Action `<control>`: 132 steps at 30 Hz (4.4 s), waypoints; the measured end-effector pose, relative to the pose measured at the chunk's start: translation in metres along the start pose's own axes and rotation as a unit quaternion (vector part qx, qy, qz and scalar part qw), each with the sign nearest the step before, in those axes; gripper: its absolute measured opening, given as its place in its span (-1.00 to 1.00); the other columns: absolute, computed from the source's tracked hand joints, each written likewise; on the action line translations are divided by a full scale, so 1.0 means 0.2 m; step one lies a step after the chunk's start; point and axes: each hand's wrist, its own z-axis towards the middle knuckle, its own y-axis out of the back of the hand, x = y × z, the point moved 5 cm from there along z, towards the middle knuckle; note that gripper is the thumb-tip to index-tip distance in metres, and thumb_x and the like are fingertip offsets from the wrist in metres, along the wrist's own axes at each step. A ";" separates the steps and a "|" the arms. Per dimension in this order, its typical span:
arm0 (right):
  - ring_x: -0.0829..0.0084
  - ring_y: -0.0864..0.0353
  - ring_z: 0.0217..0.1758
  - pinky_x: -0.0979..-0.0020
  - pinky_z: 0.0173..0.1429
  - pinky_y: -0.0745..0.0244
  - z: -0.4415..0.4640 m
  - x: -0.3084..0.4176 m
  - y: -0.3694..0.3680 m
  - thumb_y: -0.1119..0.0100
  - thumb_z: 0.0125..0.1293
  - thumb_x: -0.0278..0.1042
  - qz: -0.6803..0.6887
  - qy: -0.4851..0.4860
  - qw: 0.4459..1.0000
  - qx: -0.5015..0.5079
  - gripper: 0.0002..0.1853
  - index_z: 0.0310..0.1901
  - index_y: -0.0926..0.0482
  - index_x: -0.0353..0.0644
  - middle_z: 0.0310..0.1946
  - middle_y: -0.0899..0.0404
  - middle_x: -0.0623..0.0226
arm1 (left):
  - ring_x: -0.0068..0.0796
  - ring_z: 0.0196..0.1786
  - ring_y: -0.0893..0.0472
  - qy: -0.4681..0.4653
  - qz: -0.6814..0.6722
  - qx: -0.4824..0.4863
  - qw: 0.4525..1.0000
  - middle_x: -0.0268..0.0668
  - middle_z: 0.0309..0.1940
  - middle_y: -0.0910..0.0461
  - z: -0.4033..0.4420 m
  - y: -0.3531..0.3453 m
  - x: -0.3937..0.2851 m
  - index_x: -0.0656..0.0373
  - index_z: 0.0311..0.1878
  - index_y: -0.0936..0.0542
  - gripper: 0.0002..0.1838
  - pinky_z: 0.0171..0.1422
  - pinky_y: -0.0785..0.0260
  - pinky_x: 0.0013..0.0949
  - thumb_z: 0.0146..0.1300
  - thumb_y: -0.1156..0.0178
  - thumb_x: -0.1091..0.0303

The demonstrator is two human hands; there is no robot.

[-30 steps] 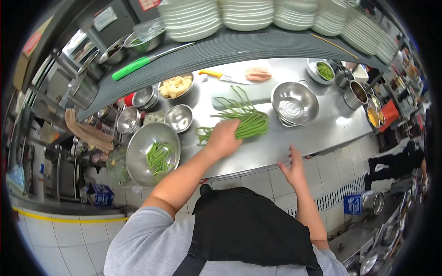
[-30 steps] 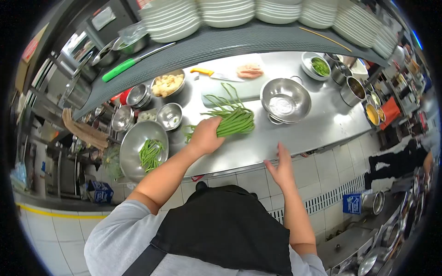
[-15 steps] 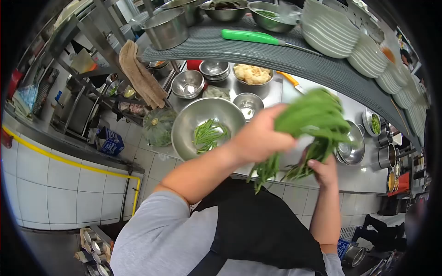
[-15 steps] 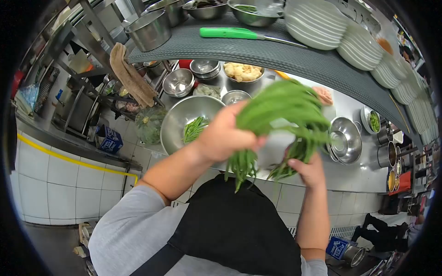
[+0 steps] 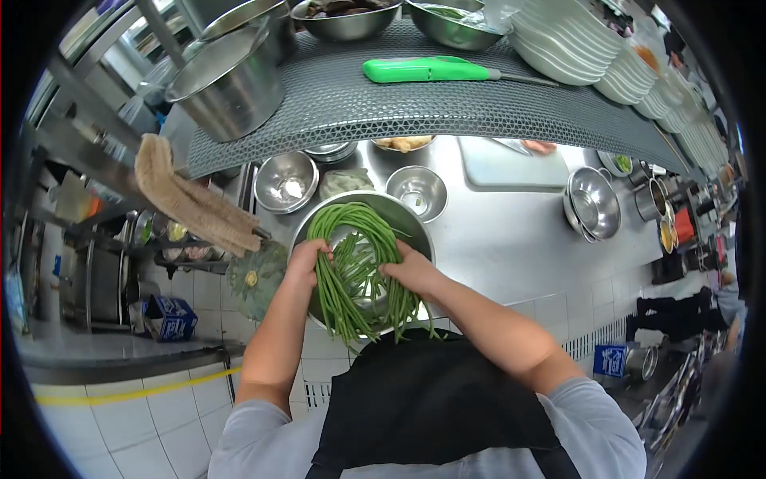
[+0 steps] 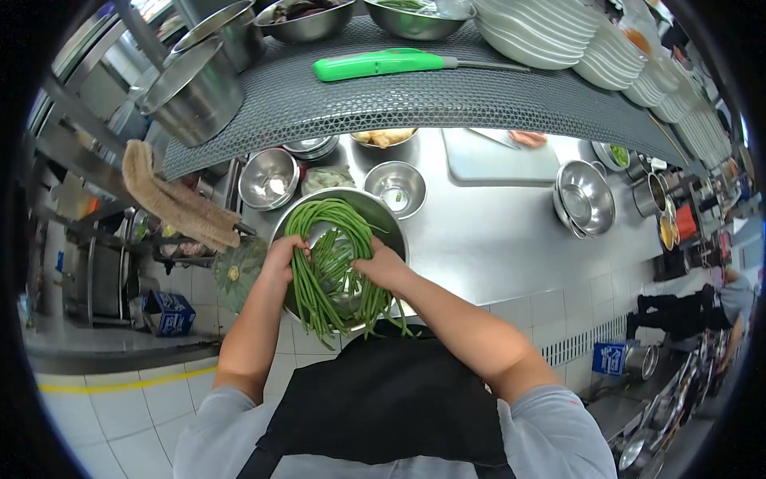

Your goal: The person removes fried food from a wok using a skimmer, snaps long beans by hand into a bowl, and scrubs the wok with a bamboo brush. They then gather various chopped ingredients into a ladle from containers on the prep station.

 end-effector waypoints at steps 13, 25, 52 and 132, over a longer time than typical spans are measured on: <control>0.26 -0.61 -0.08 0.34 -0.03 -0.53 -0.81 -0.38 0.61 -0.21 0.23 -0.42 -0.159 0.134 0.926 -0.316 -0.62 0.08 -0.50 -0.35 -0.08 -0.57 0.10 | -0.28 -0.09 -0.60 -0.214 0.251 -0.114 0.937 -0.09 -0.12 -0.56 -0.20 -0.14 -0.28 0.37 0.10 -0.47 -0.55 0.03 -0.44 -0.33 0.12 -0.21 0.43; 0.05 -0.60 0.01 0.13 0.08 -0.50 -1.67 -1.34 0.65 -0.17 0.26 -0.14 -0.205 -0.117 0.934 -0.268 -0.53 0.15 -0.49 -0.18 -0.06 -0.63 0.06 | -0.30 -0.14 -0.55 -0.493 0.539 0.320 0.603 -0.14 -0.13 -0.61 -0.86 -1.90 0.41 0.31 -0.06 -0.57 -0.77 0.01 -0.40 -0.32 0.19 -0.15 0.54; -0.07 -0.46 0.22 0.13 0.33 -0.34 -3.42 -3.48 1.48 -0.23 0.12 0.07 0.172 -0.508 0.592 -0.602 -0.34 0.04 -0.54 -0.42 0.08 -0.52 -0.15 | -0.11 -0.17 -0.66 -0.253 0.774 0.526 0.245 -0.05 -0.18 -0.65 -0.71 -3.23 2.09 0.24 -0.11 -0.64 -0.72 -0.02 -0.50 -0.20 0.20 -0.19 0.28; 0.62 -0.15 -0.79 0.53 -0.76 0.04 -4.87 -2.44 1.30 -0.07 0.37 -0.47 0.504 0.119 -0.037 -0.855 -0.59 0.14 -0.12 -0.16 -0.68 -0.28 0.47 | -0.59 -0.61 -0.39 0.221 0.634 0.741 0.022 -0.40 -0.56 -0.42 -2.36 -4.93 4.85 0.18 -0.28 -0.42 -0.84 -0.57 -0.26 -0.47 0.23 -0.22 0.40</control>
